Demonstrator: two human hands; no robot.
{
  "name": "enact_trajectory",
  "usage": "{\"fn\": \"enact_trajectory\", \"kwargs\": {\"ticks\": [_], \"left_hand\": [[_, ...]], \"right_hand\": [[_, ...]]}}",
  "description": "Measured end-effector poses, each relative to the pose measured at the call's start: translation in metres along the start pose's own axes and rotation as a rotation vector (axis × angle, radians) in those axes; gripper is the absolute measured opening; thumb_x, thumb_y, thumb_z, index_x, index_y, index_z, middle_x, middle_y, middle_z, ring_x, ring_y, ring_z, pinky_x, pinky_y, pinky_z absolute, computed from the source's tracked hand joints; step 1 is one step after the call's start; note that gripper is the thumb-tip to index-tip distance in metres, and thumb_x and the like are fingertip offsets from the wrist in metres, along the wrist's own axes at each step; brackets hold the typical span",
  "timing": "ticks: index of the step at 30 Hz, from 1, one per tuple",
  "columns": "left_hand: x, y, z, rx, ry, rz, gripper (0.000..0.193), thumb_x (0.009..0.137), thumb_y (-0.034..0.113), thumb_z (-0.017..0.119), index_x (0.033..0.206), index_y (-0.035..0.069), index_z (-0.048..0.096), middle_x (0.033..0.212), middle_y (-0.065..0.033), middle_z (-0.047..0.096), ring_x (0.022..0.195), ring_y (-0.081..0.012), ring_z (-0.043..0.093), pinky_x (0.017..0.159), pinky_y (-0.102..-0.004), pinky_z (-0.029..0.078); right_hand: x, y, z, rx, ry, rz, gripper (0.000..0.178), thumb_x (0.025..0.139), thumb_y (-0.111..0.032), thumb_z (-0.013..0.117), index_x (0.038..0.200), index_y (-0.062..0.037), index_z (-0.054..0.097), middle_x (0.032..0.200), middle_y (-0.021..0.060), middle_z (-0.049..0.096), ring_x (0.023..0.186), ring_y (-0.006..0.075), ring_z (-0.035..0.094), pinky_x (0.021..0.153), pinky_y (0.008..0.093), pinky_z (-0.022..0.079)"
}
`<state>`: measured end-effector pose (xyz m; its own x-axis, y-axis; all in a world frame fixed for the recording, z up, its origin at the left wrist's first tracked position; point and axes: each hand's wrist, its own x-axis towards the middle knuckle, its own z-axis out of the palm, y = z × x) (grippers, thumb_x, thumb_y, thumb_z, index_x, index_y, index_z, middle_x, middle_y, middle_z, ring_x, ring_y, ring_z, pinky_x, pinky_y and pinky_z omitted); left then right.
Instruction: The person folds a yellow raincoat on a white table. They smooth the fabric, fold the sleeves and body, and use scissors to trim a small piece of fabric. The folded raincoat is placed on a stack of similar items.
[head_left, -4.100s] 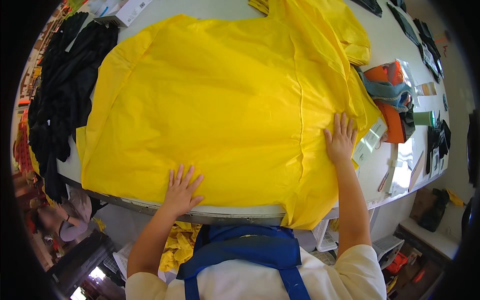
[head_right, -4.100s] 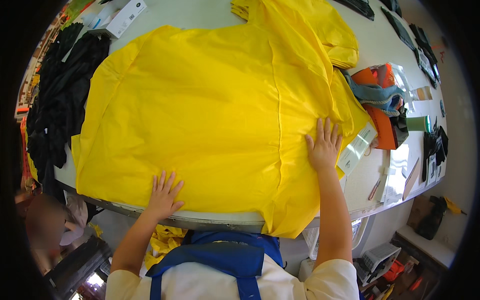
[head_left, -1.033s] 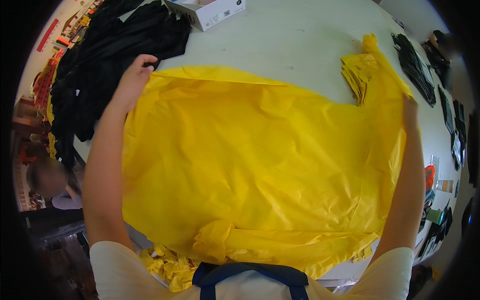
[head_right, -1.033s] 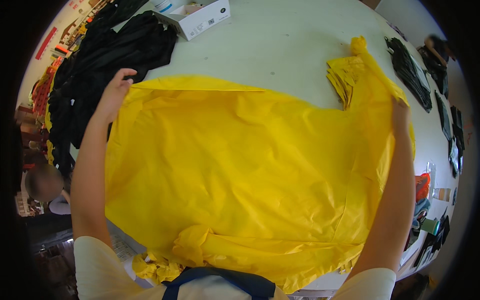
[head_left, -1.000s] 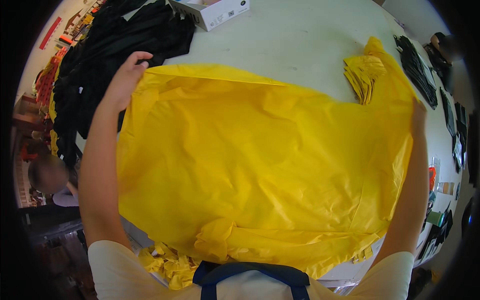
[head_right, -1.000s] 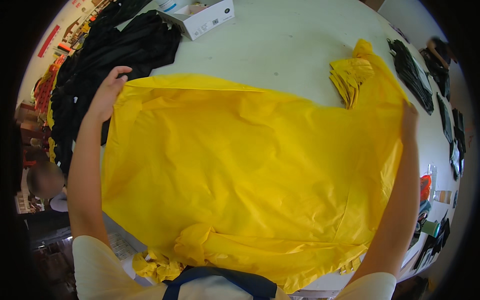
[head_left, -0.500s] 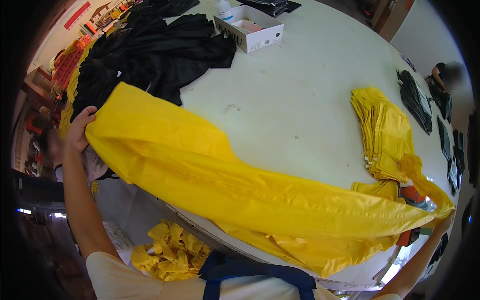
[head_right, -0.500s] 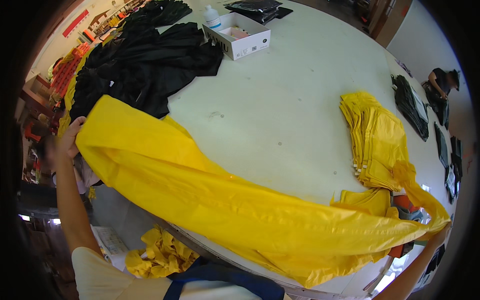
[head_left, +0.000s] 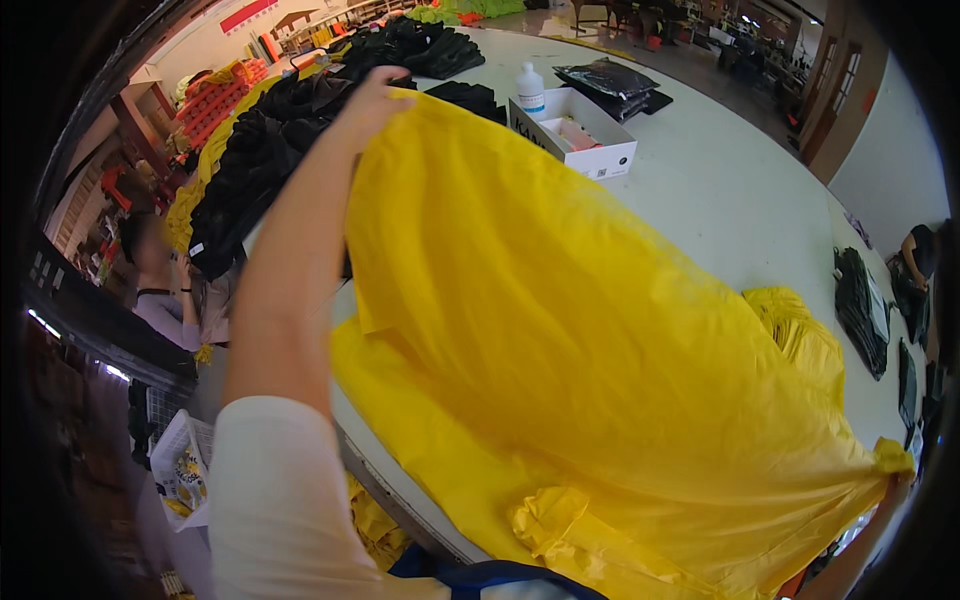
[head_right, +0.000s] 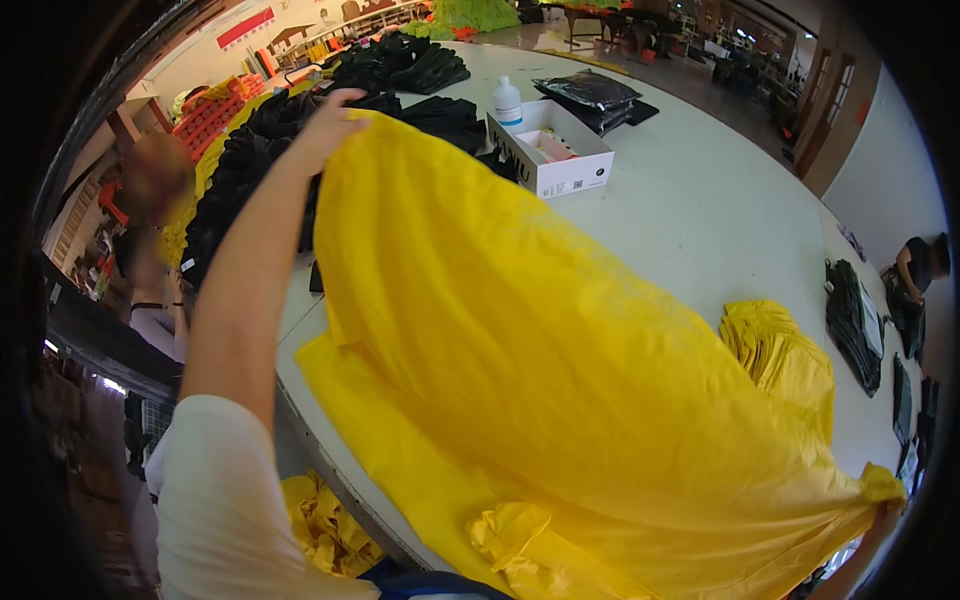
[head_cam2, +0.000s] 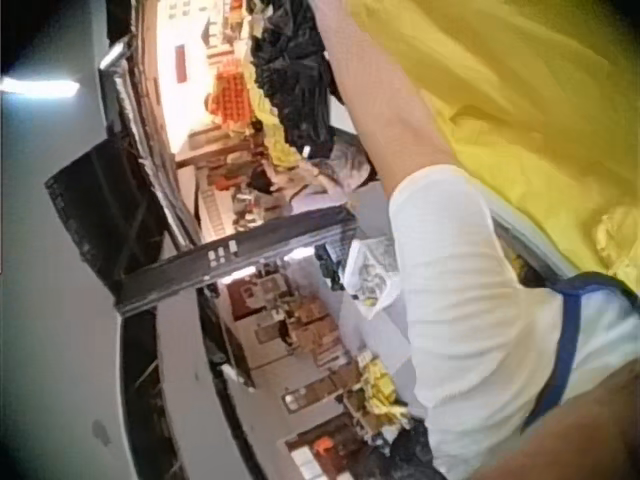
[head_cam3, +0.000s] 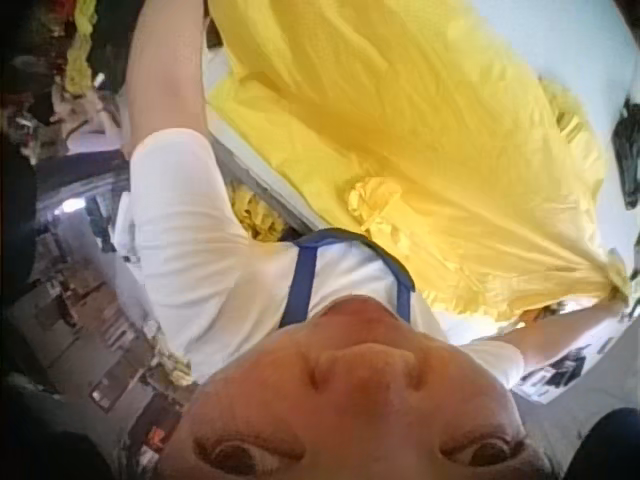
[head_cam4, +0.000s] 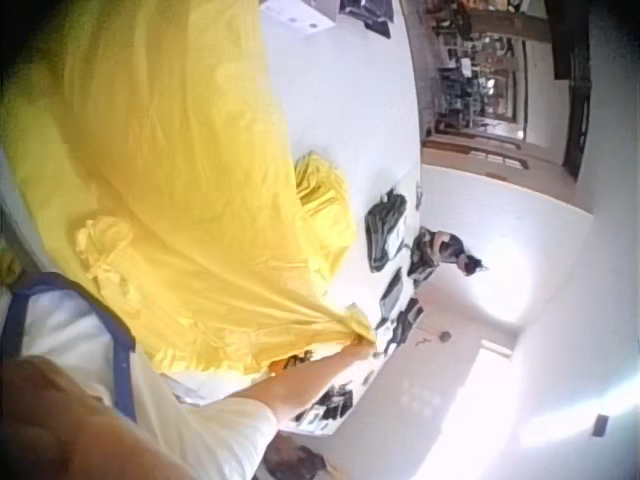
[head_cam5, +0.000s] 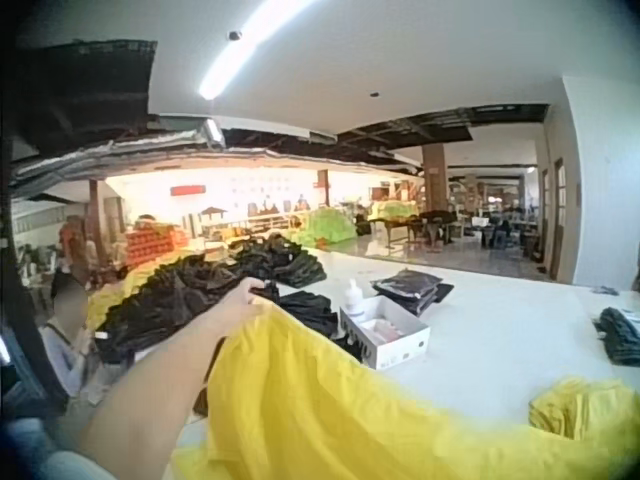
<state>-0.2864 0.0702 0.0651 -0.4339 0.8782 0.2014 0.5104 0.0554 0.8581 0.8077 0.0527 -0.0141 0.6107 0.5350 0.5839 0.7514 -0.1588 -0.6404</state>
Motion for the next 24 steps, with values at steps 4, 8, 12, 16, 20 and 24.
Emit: {"fn": "enact_trajectory", "kwargs": {"ticks": [4,8,12,16,20,24], "left_hand": [[0.031,0.005,0.105,0.922,-0.203,-0.052,0.086,0.079,0.048,0.065,0.149,0.033,0.018,0.138,-0.0141,0.050,0.124,-0.0336,0.050,0.102,-0.0461,0.039],[-0.018,0.001,0.151,1.106,-0.064,0.018,0.074,0.087,0.039,0.060,0.148,0.037,0.019,0.129,-0.0135,0.051,0.114,-0.0338,0.054,0.092,-0.0479,0.045],[-0.102,-0.100,0.140,0.828,-0.213,0.239,0.072,0.086,0.031,0.064,0.147,0.026,0.027,0.143,-0.0145,0.036,0.129,-0.0352,0.039,0.104,-0.0448,0.036],[-0.211,-0.160,0.102,1.099,-0.143,-0.208,0.071,0.090,0.045,0.056,0.149,0.026,0.022,0.155,-0.0129,0.019,0.141,-0.0330,0.021,0.113,-0.0462,0.018],[-0.286,-0.233,0.035,1.130,-0.119,-0.595,0.078,0.087,0.054,0.054,0.151,0.027,0.017,0.156,-0.0124,0.016,0.142,-0.0327,0.017,0.113,-0.0470,0.019],[-0.312,-0.309,-0.020,0.891,-0.004,-0.729,0.079,0.082,0.042,0.065,0.147,0.018,0.027,0.148,-0.0167,0.031,0.133,-0.0331,0.034,0.104,-0.0462,0.034]], "right_hand": [[-0.034,0.014,0.103,-0.116,-0.075,-0.090,0.052,0.098,-0.032,0.048,0.138,-0.0006,0.039,0.137,0.0190,0.045,0.123,0.0325,0.047,0.101,0.0399,0.040],[-0.120,0.031,0.148,-0.212,-0.098,-0.230,0.052,0.097,-0.030,0.050,0.139,-0.0009,0.038,0.139,0.0196,0.043,0.126,0.0334,0.045,0.104,0.0406,0.038],[-0.263,-0.034,0.131,-0.198,-0.529,-0.361,0.058,0.092,-0.014,0.057,0.143,-0.0028,0.032,0.147,0.0213,0.032,0.138,0.0387,0.026,0.111,0.0459,0.026],[-0.407,-0.164,0.062,-0.344,-0.782,-0.533,0.064,0.086,-0.009,0.061,0.143,-0.0050,0.032,0.150,0.0207,0.026,0.141,0.0413,0.018,0.110,0.0549,0.021],[-0.508,-0.204,0.033,-0.394,-1.173,-0.492,0.064,0.089,-0.025,0.055,0.145,-0.0074,0.030,0.155,0.0160,0.015,0.144,0.0378,0.006,0.111,0.0606,0.007],[-0.547,-0.185,0.043,-0.557,-1.297,-0.424,0.062,0.093,-0.035,0.043,0.147,-0.0102,0.029,0.158,0.0109,0.011,0.145,0.0365,0.003,0.112,0.0594,0.002]]}}
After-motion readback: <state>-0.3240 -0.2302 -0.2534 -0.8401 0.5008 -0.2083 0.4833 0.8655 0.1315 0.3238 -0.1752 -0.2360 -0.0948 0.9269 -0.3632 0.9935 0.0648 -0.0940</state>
